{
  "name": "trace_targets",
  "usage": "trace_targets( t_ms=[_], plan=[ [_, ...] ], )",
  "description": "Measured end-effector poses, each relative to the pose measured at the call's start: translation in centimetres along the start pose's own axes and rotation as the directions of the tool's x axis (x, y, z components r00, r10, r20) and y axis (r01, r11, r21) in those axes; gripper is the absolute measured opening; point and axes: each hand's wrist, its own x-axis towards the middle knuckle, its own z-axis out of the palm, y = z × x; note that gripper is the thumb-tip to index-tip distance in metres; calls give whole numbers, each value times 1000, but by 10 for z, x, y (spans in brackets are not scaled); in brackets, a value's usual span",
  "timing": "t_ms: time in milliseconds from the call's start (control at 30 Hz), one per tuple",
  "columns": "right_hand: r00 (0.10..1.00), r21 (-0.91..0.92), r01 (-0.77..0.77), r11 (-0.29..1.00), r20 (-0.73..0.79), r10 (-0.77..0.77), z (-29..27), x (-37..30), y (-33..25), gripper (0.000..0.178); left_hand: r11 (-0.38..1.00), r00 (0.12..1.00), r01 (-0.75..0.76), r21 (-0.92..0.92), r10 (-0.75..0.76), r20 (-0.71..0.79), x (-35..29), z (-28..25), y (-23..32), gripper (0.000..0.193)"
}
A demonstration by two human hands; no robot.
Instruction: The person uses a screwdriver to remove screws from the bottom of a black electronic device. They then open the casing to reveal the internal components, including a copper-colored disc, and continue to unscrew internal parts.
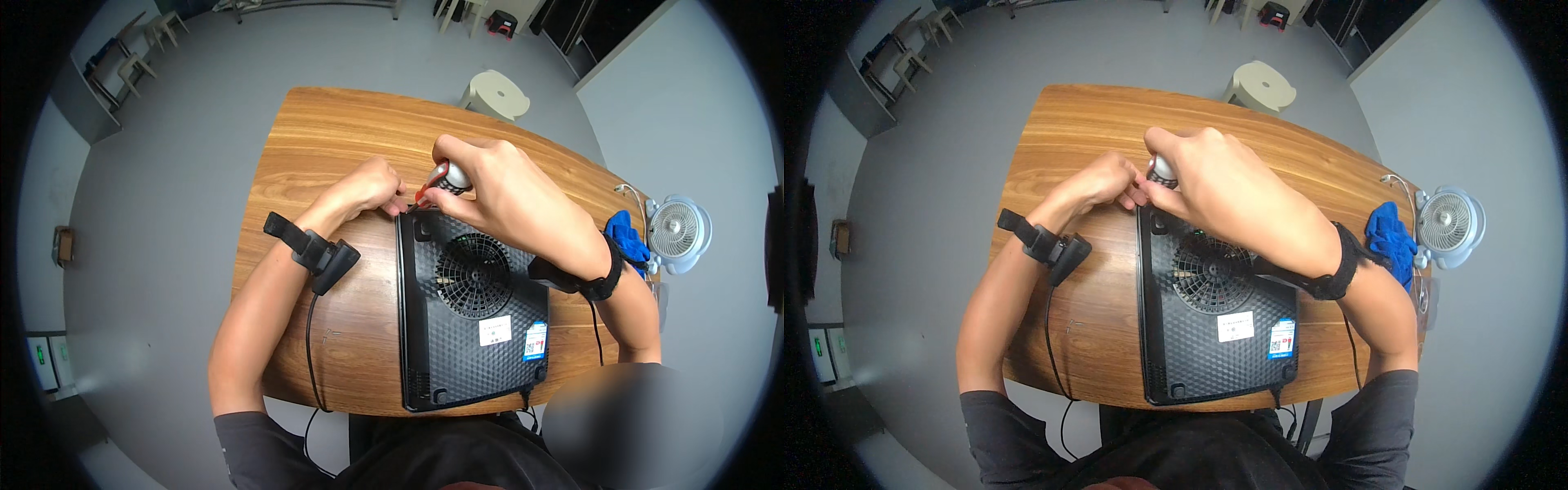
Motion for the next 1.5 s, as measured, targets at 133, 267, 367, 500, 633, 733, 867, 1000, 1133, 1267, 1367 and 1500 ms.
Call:
trace_targets(
  t_ms=[133, 267, 367, 500, 633, 733, 867, 1000, 1133, 1267, 1367, 1500],
  plan=[
    [989, 20, 101, 995, -110, -99, 5, -5, 5, 32, 999, 1000, -6, -43, 6, -5, 3, 2, -7, 25],
    [999, -54, -28, 998, 40, 30, -4, -2, -8, 32, 1000, 999, 3, 26, -2, -32, 0, 2, -5, 18],
    [988, -66, -101, 993, 106, 107, -3, 0, -7, 31, 999, 999, 16, 34, -15, -28, -6, 1, 2, 18],
    [997, 43, 80, 996, -17, -79, -1, -7, -8, 23, 1000, 1000, 9, -10, -9, -18, -10, 2, 8, 16],
    [988, -17, 157, 987, -10, -157, 3, -5, -8, 24, 992, 996, -91, -91, 89, -19, 8, 3, -14, 15],
    [989, -18, 138, 990, 46, -137, 0, -3, -12, 27, 992, 992, -111, -60, 108, -58, 5, 3, -14, 16],
    [995, 25, 103, 994, -12, -103, 10, -2, -3, 32, 1000, 999, -24, -18, 23, -40, -5, 3, -1, 16],
    [979, -5, 171, 985, -113, -170, 8, -7, -5, 36, 998, 999, -16, -65, 13, -48, -4, 3, -3, 13],
    [999, -148, 43, 988, -1, -44, -1, -9, -13, 35, 997, 999, -14, -79, 10, -52, -4, 4, -3, 13],
    [950, -197, -180, 964, 221, 223, -10, -1, -19, 36, 999, 999, 24, -43, -26, -44, -8, 2, 1, 17],
    [994, -130, -37, 991, 93, 50, -5, -9, -13, 35, 998, 999, 12, -58, -15, -39, -3, 4, -2, 18],
    [985, -105, 157, 982, -62, -164, 1, -9, -8, 29, 999, 999, 18, -38, -19, -34, -2, 4, -5, 20]
  ],
)
